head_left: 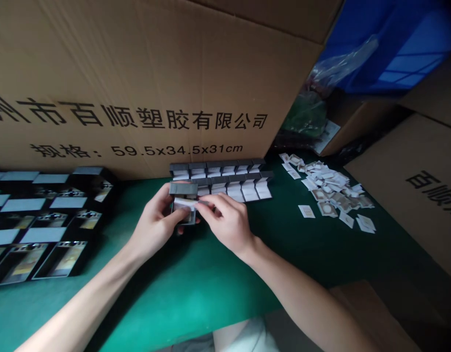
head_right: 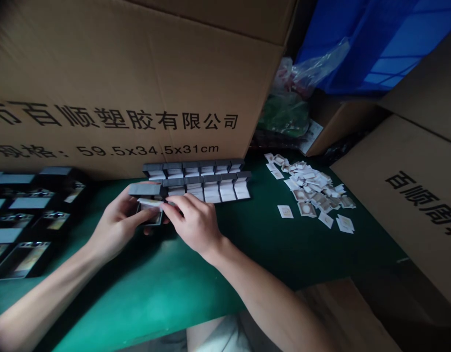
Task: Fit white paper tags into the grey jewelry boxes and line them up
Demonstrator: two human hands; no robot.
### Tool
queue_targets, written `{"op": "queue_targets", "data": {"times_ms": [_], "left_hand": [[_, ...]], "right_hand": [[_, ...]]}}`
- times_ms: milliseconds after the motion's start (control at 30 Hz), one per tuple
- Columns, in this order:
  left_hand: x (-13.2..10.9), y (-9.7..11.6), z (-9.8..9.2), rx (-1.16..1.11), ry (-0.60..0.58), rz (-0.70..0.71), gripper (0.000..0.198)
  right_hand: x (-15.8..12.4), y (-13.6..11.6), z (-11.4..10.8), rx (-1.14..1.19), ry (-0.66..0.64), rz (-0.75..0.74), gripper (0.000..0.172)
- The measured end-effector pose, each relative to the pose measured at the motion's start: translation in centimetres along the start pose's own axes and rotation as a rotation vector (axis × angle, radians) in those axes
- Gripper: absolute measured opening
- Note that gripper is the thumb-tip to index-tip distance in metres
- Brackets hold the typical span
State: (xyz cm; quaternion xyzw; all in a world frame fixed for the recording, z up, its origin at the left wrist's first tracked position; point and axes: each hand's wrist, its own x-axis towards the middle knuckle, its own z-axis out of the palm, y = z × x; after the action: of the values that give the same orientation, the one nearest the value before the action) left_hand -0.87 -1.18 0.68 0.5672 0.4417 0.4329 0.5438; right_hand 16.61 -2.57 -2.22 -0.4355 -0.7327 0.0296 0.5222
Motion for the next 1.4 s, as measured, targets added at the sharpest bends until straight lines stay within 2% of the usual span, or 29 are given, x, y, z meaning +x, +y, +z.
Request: {"op": "queue_targets", "data": {"times_ms": [100,333,433,533,733,1033,1167,1233,1400], "left_hand": [[0.0,0.0,0.0,0.004,-0.008,-0.007,0.044],[-0.1,0.2,-0.1,0.040,-0.020,0.020,0.036],[-0.1,0.3,-0.1,0.055,-0.047,0.041,0.040],[-0.1,0.2,0.1,0.068,-0.054,0.026,0.048],[0.0,0.1,0.1,0.071,-0.050,0.007,0.047],[-0.2,0.3,0.0,0.014,-0.097,-0.014,0.045],[-0.2,0.2,0.0,0.016,-0.101,-0.012,0.043],[-0.2,0.1,-0.1,0.025,-0.103,0.001,0.042],[-0.3,0.1,-0.2,0.045,-0.150,0.016,0.041]], "right_hand": [[0.0,0.0,-0.1,0.006,0.000,0.002,0.021],[-0.1,0.1,-0.3,-0.084,0.009,-0.180,0.020],[0.0,0.1,-0.3,-0.103,0.039,-0.209,0.018],[0.0,0.2,-0.1,-0.098,0.043,-0.191,0.017],[-0.2,0.3,0.1,-0.024,0.030,-0.153,0.016],[-0.5,0.1,0.5,0.062,-0.009,0.058,0.014],[-0.5,0.0,0.6,0.107,0.001,0.088,0.010],[-0.4,0.0,0.7,0.122,-0.006,0.100,0.017],[0.0,-0.2,0.3,0.104,-0.057,0.108,0.056]]}}
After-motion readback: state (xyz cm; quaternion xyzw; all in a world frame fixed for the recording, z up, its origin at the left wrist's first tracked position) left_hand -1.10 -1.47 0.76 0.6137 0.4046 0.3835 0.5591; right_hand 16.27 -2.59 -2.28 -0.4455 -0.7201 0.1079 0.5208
